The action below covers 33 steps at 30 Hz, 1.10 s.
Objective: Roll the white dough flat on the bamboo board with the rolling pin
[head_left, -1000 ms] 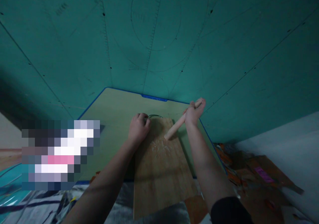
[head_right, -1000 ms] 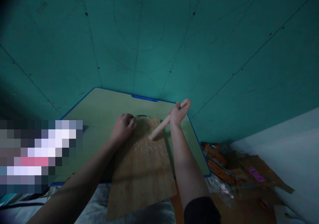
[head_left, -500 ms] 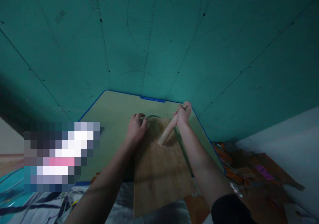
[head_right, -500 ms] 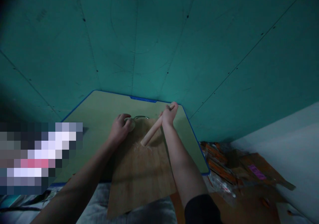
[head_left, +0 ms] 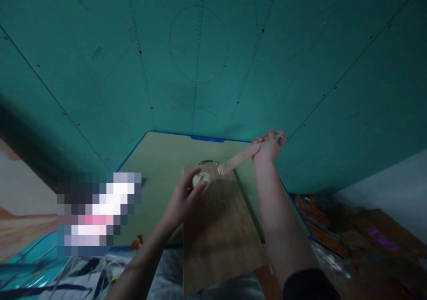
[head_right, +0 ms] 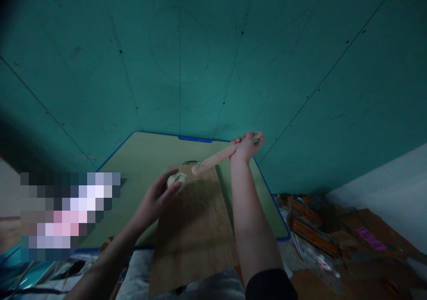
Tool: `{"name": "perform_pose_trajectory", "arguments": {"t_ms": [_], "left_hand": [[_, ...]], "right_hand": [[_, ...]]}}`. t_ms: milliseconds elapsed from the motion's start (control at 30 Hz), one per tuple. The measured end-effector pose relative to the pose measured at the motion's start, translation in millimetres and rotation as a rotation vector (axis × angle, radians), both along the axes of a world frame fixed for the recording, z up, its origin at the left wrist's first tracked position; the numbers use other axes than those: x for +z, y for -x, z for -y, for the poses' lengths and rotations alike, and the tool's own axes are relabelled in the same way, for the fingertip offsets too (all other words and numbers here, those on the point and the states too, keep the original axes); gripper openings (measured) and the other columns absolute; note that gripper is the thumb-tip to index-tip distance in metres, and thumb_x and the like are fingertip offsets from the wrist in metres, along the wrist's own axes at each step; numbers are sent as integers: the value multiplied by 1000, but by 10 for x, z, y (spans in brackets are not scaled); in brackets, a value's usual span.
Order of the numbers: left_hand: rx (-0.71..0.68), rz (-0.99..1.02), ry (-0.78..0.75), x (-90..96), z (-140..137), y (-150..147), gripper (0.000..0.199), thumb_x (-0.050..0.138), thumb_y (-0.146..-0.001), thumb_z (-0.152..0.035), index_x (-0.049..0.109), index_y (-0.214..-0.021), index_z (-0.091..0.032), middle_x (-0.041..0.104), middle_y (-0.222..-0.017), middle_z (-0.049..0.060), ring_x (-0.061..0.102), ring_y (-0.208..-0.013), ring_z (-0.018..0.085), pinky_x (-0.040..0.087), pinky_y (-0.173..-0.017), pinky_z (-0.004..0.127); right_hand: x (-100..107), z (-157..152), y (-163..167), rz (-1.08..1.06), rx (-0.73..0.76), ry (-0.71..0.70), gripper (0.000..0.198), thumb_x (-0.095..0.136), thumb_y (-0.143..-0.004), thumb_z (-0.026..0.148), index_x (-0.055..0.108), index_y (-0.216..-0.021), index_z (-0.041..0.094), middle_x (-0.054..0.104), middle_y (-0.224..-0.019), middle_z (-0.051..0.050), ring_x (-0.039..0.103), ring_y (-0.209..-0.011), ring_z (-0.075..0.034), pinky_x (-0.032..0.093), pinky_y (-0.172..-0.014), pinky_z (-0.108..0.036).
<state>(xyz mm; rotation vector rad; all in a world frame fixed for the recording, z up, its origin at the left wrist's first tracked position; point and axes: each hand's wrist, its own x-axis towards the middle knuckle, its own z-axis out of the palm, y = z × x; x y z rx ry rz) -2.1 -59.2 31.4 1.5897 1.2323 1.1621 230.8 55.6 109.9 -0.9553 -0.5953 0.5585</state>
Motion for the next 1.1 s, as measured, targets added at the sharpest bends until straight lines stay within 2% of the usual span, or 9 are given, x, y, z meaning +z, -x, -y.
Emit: {"name": "perform_pose_trajectory", "arguments": {"t_ms": [100,200,367,500,600,700,900,1100], "left_hand": [[-41,115,103,85,146,-135,55,60,-81,-48,62,-125,-14,71,-95,7,65,-82,20,52,-69,30],[-5,197,135,174,196,-213,56,68,-74,-47,66,-118,-12,69,-83,4,61,-71,17,48,-60,26],[56,332,191,260,223,-220,49,78,-64,-43,74,-102,-13,69,-78,3,59,-68,15,48,-60,25],[65,473,308,237,234,-221,52,82,-61,-43,74,-103,-14,71,-80,4,60,-68,15,49,-59,24],[81,611,368,212,222,-214,56,86,-57,-41,72,-104,-14,73,-86,5,64,-73,16,52,-64,25],[113,742,362,222,208,-176,58,86,-58,-42,70,-106,-14,73,-93,6,68,-82,18,55,-72,28],[67,762,318,250,227,-127,52,84,-63,-41,67,-106,-17,71,-95,3,67,-83,16,55,-73,27],[35,937,351,220,271,-155,45,80,-64,-41,65,-100,-18,68,-96,2,65,-91,18,56,-87,36]], "right_hand": [[192,130,126,-22,-25,-149,23,49,-91,33,36,-110,33,41,-67,13,41,-39,-3,37,-39,-14],[302,281,255,32,41,-236,39,55,-89,38,36,-124,37,44,-68,13,40,-38,-3,34,-36,-14],[401,445,314,60,117,-266,50,54,-89,35,34,-134,38,45,-67,13,39,-36,-2,31,-35,-14],[455,501,317,96,142,-278,52,51,-91,34,32,-138,41,44,-67,12,38,-35,-2,31,-36,-13],[471,540,318,132,162,-301,53,53,-90,35,32,-139,41,45,-67,12,38,-35,-2,32,-36,-13],[457,567,299,168,175,-331,53,55,-89,37,34,-138,42,46,-68,12,38,-36,-2,33,-36,-13],[402,542,215,92,135,-347,49,55,-89,34,37,-134,40,46,-67,13,38,-36,-2,32,-34,-12],[417,559,222,29,134,-280,50,55,-90,34,36,-135,40,45,-67,13,40,-36,-2,34,-35,-12]]}}
